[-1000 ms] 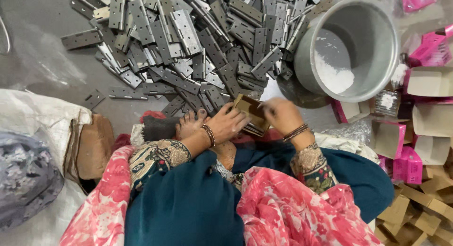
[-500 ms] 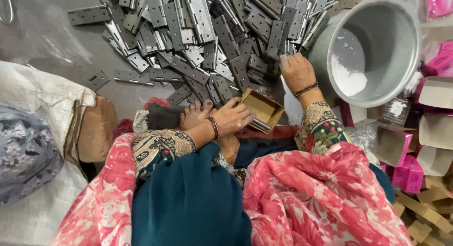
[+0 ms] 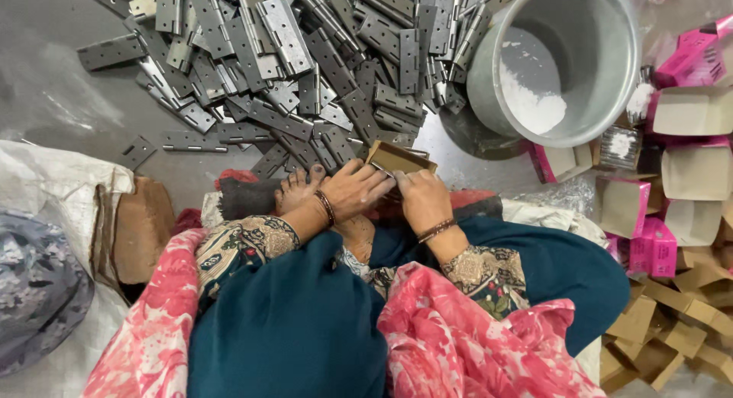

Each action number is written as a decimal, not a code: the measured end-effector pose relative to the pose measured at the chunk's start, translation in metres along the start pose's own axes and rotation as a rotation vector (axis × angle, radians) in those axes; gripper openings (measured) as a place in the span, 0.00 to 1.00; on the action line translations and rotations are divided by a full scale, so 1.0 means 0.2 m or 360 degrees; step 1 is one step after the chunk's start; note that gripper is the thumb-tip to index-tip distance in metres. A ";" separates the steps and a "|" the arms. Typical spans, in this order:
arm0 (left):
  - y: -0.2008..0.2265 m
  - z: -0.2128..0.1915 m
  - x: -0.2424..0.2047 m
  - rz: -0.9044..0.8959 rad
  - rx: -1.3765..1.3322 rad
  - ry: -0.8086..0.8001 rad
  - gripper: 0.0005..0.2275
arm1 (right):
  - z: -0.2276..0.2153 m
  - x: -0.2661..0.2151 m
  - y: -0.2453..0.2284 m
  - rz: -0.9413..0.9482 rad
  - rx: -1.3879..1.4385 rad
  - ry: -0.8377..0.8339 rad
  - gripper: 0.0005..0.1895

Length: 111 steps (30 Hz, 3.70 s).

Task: The person sits on the floor and repeatedly picks up metal door hinges from a large pile, places them into small cardboard boxes, and sets the filled boxes aside. The person handles the hinges by hand without using any tools.

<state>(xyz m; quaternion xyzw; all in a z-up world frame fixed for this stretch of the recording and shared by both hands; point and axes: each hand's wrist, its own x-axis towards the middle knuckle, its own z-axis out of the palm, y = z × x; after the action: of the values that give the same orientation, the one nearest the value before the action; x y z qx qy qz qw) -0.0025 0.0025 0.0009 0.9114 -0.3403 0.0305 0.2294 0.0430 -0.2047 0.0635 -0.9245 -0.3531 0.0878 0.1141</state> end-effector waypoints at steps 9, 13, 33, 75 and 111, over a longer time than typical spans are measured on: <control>0.02 -0.01 0.04 -0.0153 0.0100 0.0160 0.30 | -0.13 0.17 0.19 0.0215 0.0489 -0.0379 0.15; 0.03 -0.03 0.06 -0.0156 0.0265 0.0188 0.24 | -0.12 0.40 0.29 0.0170 0.0563 0.0003 0.14; 0.00 -0.03 0.04 -0.0020 0.0188 0.0186 0.16 | -0.12 0.49 0.35 0.0130 0.0552 0.0636 0.14; -0.01 -0.01 0.03 -0.0055 0.0134 0.0154 0.24 | 0.13 0.51 0.78 0.0846 0.1177 0.0276 0.13; -0.01 -0.02 0.06 -0.0094 0.0244 0.0092 0.21 | 0.19 0.41 0.70 0.0309 0.0241 0.0241 0.16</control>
<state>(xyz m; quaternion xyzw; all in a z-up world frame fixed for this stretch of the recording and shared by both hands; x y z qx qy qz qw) 0.0077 -0.0021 0.0069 0.9347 -0.3031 0.0760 0.1694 0.1826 -0.2449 -0.0175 -0.9470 -0.2447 0.0549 0.2009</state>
